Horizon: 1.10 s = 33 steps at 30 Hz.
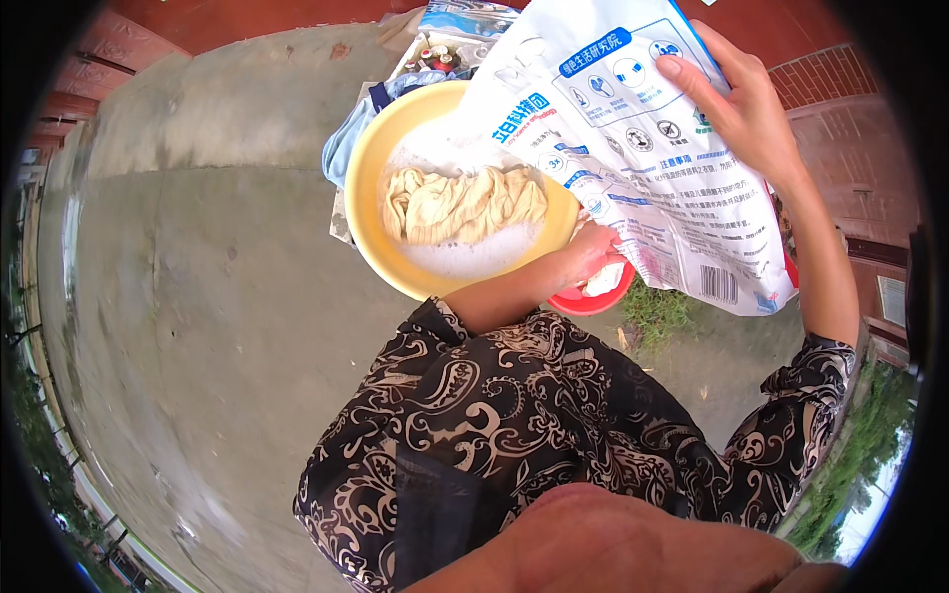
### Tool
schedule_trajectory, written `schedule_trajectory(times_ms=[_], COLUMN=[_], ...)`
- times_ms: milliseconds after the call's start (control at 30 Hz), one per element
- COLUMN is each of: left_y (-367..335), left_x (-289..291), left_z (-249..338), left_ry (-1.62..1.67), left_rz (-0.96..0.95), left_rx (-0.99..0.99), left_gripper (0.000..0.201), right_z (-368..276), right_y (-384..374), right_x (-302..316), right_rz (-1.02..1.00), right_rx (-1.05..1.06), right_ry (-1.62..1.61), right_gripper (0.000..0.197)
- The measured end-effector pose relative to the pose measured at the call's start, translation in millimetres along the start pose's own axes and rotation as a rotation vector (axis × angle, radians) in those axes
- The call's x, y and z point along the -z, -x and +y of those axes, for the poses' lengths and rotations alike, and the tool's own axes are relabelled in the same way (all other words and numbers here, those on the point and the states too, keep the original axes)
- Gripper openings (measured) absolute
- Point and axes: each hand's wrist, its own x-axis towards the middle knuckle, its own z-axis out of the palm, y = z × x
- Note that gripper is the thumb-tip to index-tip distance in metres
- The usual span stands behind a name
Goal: The person washes clothes by hand in a yellow basin, scrubbing the fabric against itself and adding detergent from a pink bottle and a white bag.
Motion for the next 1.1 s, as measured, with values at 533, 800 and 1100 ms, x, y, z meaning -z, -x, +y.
schedule_trajectory(times_ms=[533, 800, 1100], left_y=[-66.8, -121.5, -121.7], left_x=[-33.9, -13.4, 24.7], left_z=[127.0, 196.8, 284.6], left_ry=[-0.932, -1.456, -1.393], left_rz=[0.033, 0.177, 0.573], left_rx=[-0.608, -0.662, -0.920], left_gripper=[0.029, 0.027, 0.036], right_z=[207.2, 212.2, 262.0], right_y=[325.1, 316.8, 198.0], right_x=[77.1, -43.6, -154.2], right_rz=[0.774, 0.789, 0.908], right_rx=[-0.510, -0.694, -0.309], right_ry=[-0.492, -1.041, -1.356], right_gripper=[0.034, 0.033, 0.034])
